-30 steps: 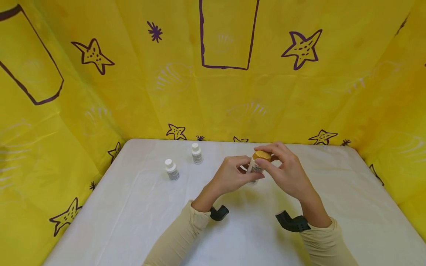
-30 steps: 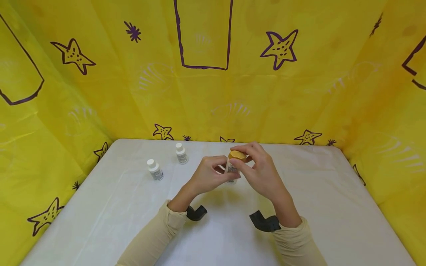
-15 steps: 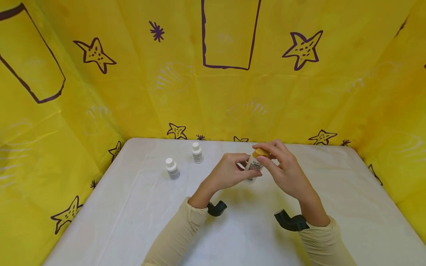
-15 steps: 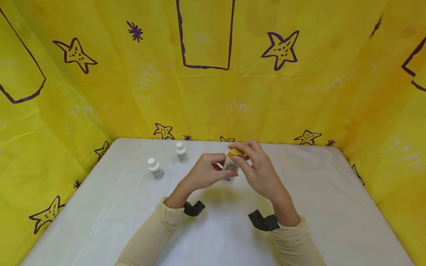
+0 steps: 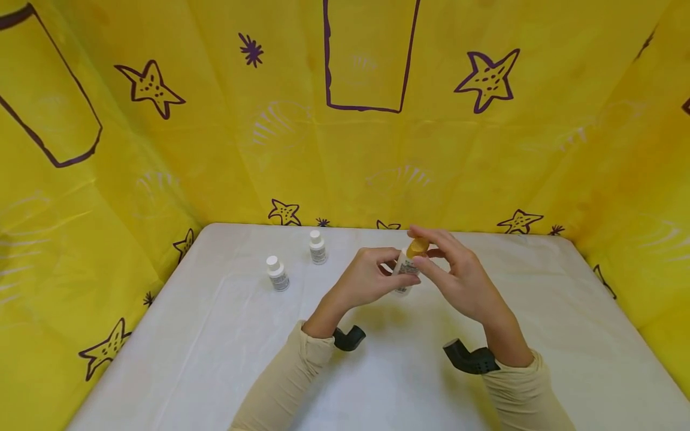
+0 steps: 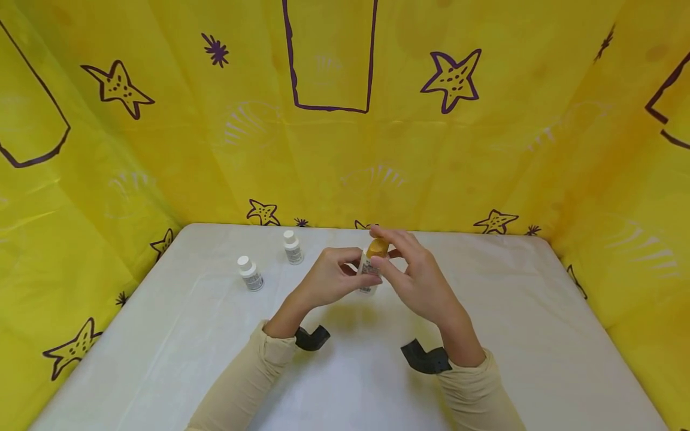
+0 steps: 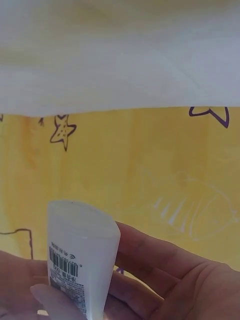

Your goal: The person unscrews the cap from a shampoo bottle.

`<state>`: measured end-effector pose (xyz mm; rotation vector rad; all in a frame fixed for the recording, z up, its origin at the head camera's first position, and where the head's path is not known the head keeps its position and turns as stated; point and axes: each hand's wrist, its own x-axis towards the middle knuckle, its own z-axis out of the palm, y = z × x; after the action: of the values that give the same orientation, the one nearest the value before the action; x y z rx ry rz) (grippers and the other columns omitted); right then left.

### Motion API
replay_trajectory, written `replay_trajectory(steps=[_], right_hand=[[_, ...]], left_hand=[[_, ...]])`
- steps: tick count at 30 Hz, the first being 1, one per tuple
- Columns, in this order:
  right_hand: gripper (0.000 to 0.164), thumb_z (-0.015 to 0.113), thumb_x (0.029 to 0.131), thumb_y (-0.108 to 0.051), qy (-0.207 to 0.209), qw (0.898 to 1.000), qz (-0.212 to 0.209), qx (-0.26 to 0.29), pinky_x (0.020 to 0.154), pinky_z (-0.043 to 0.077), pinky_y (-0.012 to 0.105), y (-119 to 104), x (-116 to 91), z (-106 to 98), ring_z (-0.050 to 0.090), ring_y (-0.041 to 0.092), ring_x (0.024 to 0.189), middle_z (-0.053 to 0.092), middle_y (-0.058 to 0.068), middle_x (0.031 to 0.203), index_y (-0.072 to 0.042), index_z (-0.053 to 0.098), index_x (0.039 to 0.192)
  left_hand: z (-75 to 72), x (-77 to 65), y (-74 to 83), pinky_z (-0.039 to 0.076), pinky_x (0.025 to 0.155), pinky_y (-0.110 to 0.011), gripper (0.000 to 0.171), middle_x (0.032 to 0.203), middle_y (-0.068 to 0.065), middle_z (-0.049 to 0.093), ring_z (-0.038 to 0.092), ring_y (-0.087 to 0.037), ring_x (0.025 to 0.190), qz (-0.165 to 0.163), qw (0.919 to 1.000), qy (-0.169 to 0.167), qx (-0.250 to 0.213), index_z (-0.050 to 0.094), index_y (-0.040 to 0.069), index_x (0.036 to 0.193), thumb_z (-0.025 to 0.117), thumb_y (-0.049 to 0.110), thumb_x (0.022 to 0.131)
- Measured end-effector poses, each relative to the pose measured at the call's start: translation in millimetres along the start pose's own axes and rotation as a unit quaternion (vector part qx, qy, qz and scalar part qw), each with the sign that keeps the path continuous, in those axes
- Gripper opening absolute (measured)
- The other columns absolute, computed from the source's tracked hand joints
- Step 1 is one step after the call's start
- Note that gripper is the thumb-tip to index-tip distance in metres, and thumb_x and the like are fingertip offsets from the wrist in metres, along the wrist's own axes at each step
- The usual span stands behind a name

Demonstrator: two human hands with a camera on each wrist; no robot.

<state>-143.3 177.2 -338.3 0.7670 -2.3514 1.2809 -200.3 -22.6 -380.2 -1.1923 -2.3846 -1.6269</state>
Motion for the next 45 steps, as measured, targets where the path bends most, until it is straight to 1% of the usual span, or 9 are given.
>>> replay_trajectory(steps=[3, 8, 12, 15, 19, 24, 34, 38, 45], right_hand=[[0.055, 0.072, 0.094, -0.007, 0.025, 0.999, 0.038, -0.009, 0.095, 0.047, 0.012, -2, -1, 2, 0.054, 0.007, 0.116, 0.059, 0.007, 0.137, -0.012, 0.054, 0.146], [0.048, 0.080, 0.090, -0.025, 0.065, 0.989, 0.113, -0.070, 0.079, 0.044, 0.023, -6, 0, 5, 0.047, 0.012, 0.098, 0.055, 0.008, 0.112, -0.008, 0.060, 0.130], [0.046, 0.083, 0.086, -0.031, 0.069, 0.983, 0.136, -0.099, 0.075, 0.040, 0.027, -6, 1, 9, 0.046, 0.016, 0.091, 0.054, 0.009, 0.102, -0.006, 0.063, 0.119], [0.041, 0.083, 0.086, -0.030, 0.072, 0.983, 0.137, -0.098, 0.075, 0.043, 0.030, -5, 1, 12, 0.050, 0.018, 0.092, 0.057, 0.008, 0.100, -0.006, 0.064, 0.114], [0.038, 0.079, 0.091, -0.026, 0.070, 0.986, 0.128, -0.081, 0.080, 0.049, 0.032, -6, 0, 13, 0.055, 0.018, 0.098, 0.061, 0.007, 0.106, -0.008, 0.066, 0.121], [0.042, 0.073, 0.096, -0.021, 0.065, 0.989, 0.119, -0.064, 0.084, 0.051, 0.020, -7, -1, 13, 0.057, 0.016, 0.104, 0.064, 0.007, 0.114, -0.009, 0.064, 0.134], [0.041, 0.069, 0.098, -0.017, 0.070, 0.990, 0.100, -0.065, 0.070, 0.051, 0.020, -11, 0, 13, 0.057, 0.015, 0.103, 0.067, 0.009, 0.122, -0.009, 0.062, 0.139], [0.041, 0.069, 0.097, -0.014, 0.091, 0.990, 0.092, -0.063, 0.064, 0.051, 0.019, -12, 0, 10, 0.057, 0.011, 0.098, 0.068, 0.011, 0.121, -0.008, 0.063, 0.137], [0.039, 0.074, 0.092, -0.005, 0.152, 0.984, 0.076, -0.051, 0.075, 0.047, 0.010, -12, 1, 2, 0.055, -0.001, 0.091, 0.071, 0.016, 0.109, -0.004, 0.068, 0.131]], left_hand=[[1.2, -1.0, -1.3, 0.061, 0.070, -0.026, 0.016, 0.086, 0.002, 0.075, 0.070, -0.015, 0.072, -0.003, 1.0000, -0.004, -0.008, 0.075, 0.017, 0.096, 0.083, 0.027, 0.087], [3.7, -1.0, -3.2, 0.060, 0.072, -0.023, 0.020, 0.081, 0.004, 0.071, 0.066, -0.007, 0.072, 0.006, 0.9999, -0.010, 0.005, 0.076, 0.020, 0.103, 0.083, 0.029, 0.087], [4.5, -0.3, -3.8, 0.059, 0.075, -0.021, 0.023, 0.079, 0.006, 0.068, 0.063, -0.008, 0.072, 0.020, 0.9994, -0.008, 0.027, 0.076, 0.020, 0.107, 0.083, 0.029, 0.087], [5.1, 0.2, -4.4, 0.059, 0.076, -0.022, 0.023, 0.081, 0.007, 0.068, 0.063, -0.011, 0.074, 0.025, 0.9992, -0.008, 0.030, 0.076, 0.020, 0.108, 0.083, 0.027, 0.087], [5.1, 0.3, -3.8, 0.059, 0.076, -0.023, 0.021, 0.078, 0.006, 0.066, 0.064, -0.011, 0.075, 0.024, 0.9992, -0.006, 0.031, 0.075, 0.020, 0.105, 0.083, 0.028, 0.087], [4.3, -0.1, -2.9, 0.060, 0.074, -0.024, 0.023, 0.087, 0.006, 0.075, 0.068, -0.008, 0.076, 0.010, 0.9998, -0.001, 0.020, 0.076, 0.020, 0.107, 0.083, 0.028, 0.087], [0.8, -0.8, -0.9, 0.060, 0.071, -0.024, 0.019, 0.092, 0.003, 0.077, 0.069, -0.007, 0.076, -0.018, 0.9998, -0.003, 0.007, 0.076, 0.019, 0.102, 0.083, 0.028, 0.087], [0.7, -0.1, 0.1, 0.060, 0.069, -0.024, 0.019, 0.092, 0.002, 0.077, 0.070, -0.013, 0.077, -0.024, 0.9996, -0.012, -0.001, 0.076, 0.018, 0.102, 0.083, 0.028, 0.087], [4.2, 2.6, -1.3, 0.062, 0.075, -0.029, 0.024, 0.100, 0.002, 0.078, 0.072, -0.009, 0.084, -0.033, 0.9995, 0.001, -0.002, 0.076, 0.018, 0.108, 0.083, 0.028, 0.087]])
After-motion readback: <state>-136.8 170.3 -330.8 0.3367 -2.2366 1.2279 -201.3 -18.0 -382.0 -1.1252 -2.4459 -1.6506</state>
